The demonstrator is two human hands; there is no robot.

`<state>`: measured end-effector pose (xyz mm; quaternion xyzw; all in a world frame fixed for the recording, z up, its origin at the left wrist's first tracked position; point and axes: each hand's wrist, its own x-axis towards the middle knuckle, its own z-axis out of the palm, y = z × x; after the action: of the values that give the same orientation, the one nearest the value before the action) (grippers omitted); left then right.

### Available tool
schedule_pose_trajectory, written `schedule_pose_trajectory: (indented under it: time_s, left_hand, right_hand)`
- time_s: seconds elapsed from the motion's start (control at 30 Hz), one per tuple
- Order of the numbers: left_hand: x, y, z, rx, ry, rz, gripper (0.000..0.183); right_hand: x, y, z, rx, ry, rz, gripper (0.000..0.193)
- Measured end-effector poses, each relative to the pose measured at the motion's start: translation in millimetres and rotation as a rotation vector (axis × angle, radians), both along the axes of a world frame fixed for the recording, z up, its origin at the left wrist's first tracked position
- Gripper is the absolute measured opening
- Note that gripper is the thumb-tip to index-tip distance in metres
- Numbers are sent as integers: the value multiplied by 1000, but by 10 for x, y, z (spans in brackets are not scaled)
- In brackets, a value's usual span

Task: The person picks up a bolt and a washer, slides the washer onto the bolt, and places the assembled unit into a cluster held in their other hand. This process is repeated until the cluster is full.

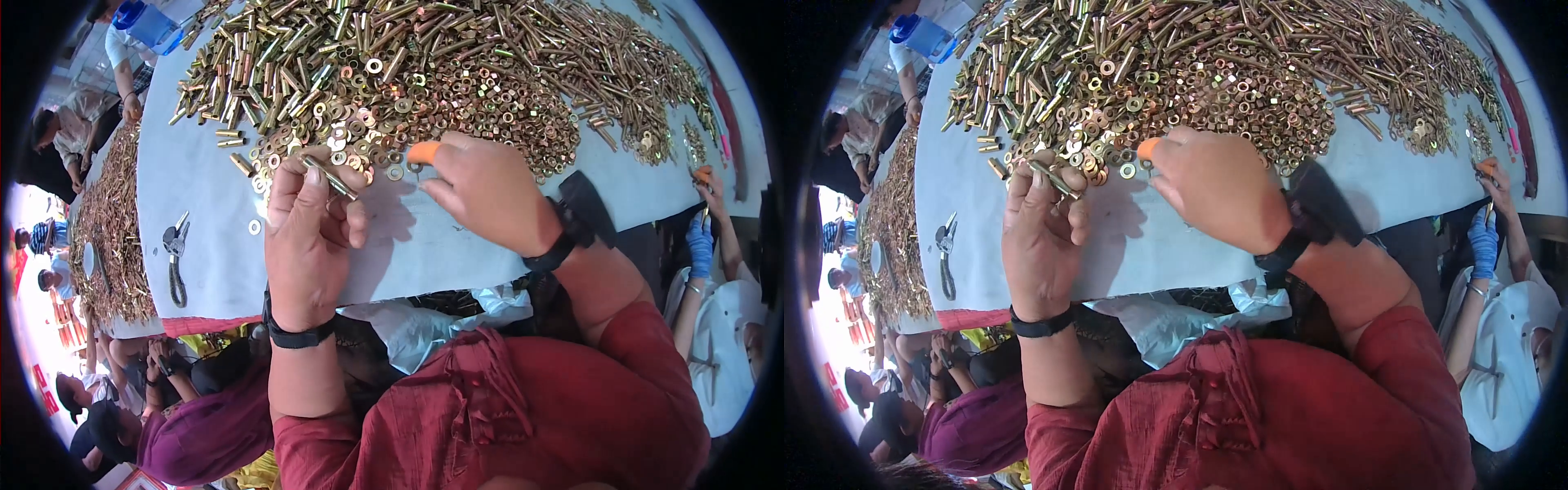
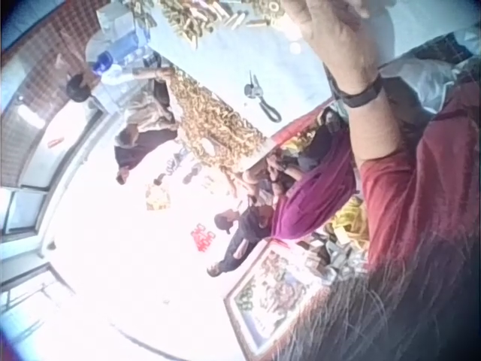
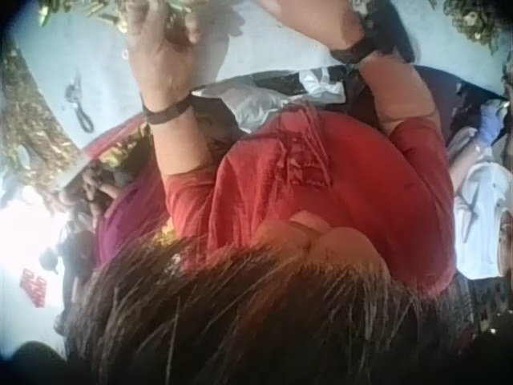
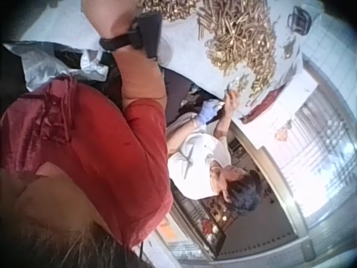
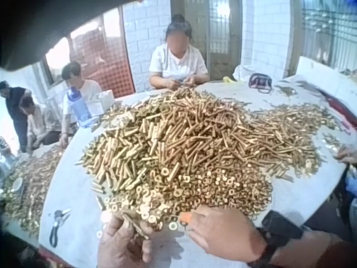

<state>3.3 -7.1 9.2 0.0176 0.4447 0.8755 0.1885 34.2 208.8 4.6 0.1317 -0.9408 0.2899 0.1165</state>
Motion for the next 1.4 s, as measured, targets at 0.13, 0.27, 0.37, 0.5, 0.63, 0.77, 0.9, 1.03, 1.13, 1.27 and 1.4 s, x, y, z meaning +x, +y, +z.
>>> schedule_pose_trajectory:
  time_s: [0.13,0.27,0.37,0.5,0.63,0.77,0.9,1.03,1.13,1.27,1.4]
  left_hand:
    - [37,29,62,-188,20,20,24]
    - [59,30,86,-539,108,-184,16]
    - [120,136,-27,-768,518,-150,10]
    - [144,172,-20,-748,392,-182,9]
    - [134,166,12,-641,215,-239,8]
    - [128,188,0,-672,274,-259,8]
    - [77,169,-54,-840,655,-198,9]
    - [72,142,-4,-766,432,-205,8]
    - [33,71,-14,-632,297,-132,11]
    - [9,16,-55,-587,281,-98,12]
    - [2,7,-21,-665,279,-138,7]
  right_hand:
    - [12,-42,-28,169,26,9,16]
    - [-46,1,-80,-3,94,21,15]
    - [-1,-50,84,-518,-227,12,13]
    - [-7,-47,20,-408,67,162,12]
    - [-20,-14,23,-215,264,186,12]
    - [20,13,43,-466,-42,158,17]
    - [21,42,53,-660,-364,152,23]
    - [-23,95,125,-474,-237,139,27]
    - [-63,127,111,-304,-189,29,27]
    - [-73,15,-26,-9,37,19,26]
    - [-68,-93,67,159,43,-13,20]
